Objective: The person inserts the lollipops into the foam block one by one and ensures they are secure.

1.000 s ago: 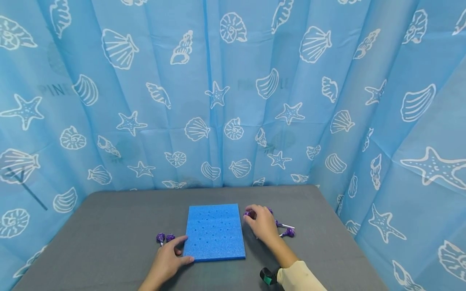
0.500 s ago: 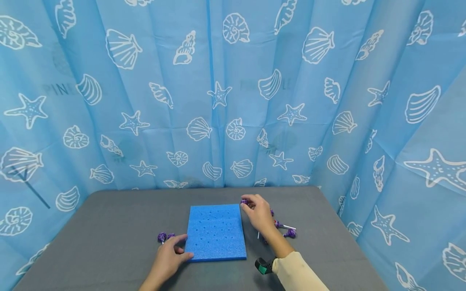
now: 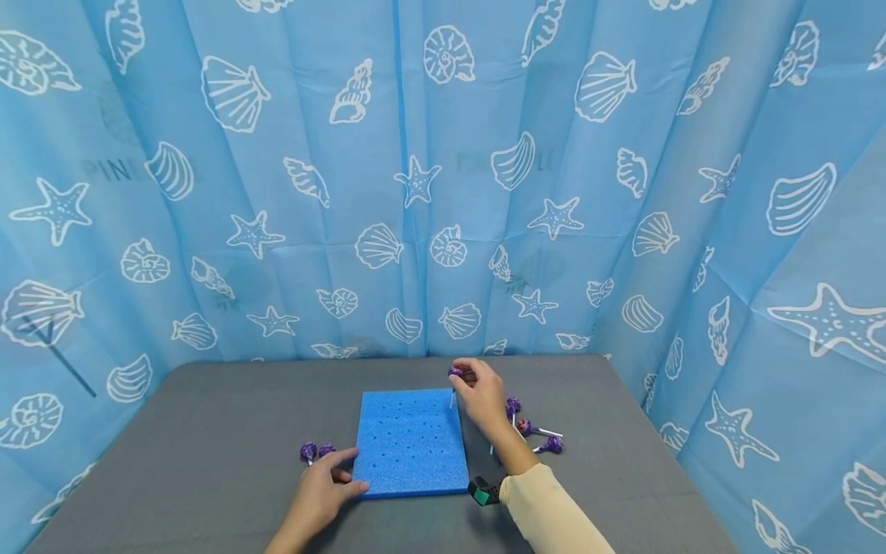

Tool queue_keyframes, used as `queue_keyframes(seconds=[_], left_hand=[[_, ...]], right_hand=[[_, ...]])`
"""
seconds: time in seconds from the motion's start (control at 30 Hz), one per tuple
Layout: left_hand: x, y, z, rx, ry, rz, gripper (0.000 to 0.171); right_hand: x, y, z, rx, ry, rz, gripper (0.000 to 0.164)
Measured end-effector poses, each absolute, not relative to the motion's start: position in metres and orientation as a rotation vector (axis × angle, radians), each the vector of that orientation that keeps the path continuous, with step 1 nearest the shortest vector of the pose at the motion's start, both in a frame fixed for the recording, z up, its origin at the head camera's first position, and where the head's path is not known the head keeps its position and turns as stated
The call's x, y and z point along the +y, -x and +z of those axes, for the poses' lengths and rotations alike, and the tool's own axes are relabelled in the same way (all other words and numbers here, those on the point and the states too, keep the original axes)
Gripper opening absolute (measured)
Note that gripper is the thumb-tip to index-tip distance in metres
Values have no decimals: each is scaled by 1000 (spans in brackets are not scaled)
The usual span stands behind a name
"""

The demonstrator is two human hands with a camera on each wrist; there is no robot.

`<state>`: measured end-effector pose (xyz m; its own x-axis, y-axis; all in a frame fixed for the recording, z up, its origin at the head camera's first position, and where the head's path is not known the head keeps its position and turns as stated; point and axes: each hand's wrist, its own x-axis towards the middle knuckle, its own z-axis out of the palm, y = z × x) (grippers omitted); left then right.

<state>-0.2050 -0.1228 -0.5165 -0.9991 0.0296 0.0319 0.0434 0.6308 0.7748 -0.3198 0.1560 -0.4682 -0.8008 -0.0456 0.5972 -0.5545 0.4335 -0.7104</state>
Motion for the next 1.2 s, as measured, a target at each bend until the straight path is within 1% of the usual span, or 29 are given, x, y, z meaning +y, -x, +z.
queue_keyframes(seconds=[0.33,0.53,1.2], left_hand=[[-123,204,-517,-2821,56,-1326,58],[-125,204,-520,-2815,67,-1313,58],[-123,205,-521,-2803,52,-1361,59]], right_hand=[[143,331,-481,-2218,-506,1360,19],[136,335,-489,-2270,-461,1356,17],[128,329,-501,-2337,-512,1262,19]])
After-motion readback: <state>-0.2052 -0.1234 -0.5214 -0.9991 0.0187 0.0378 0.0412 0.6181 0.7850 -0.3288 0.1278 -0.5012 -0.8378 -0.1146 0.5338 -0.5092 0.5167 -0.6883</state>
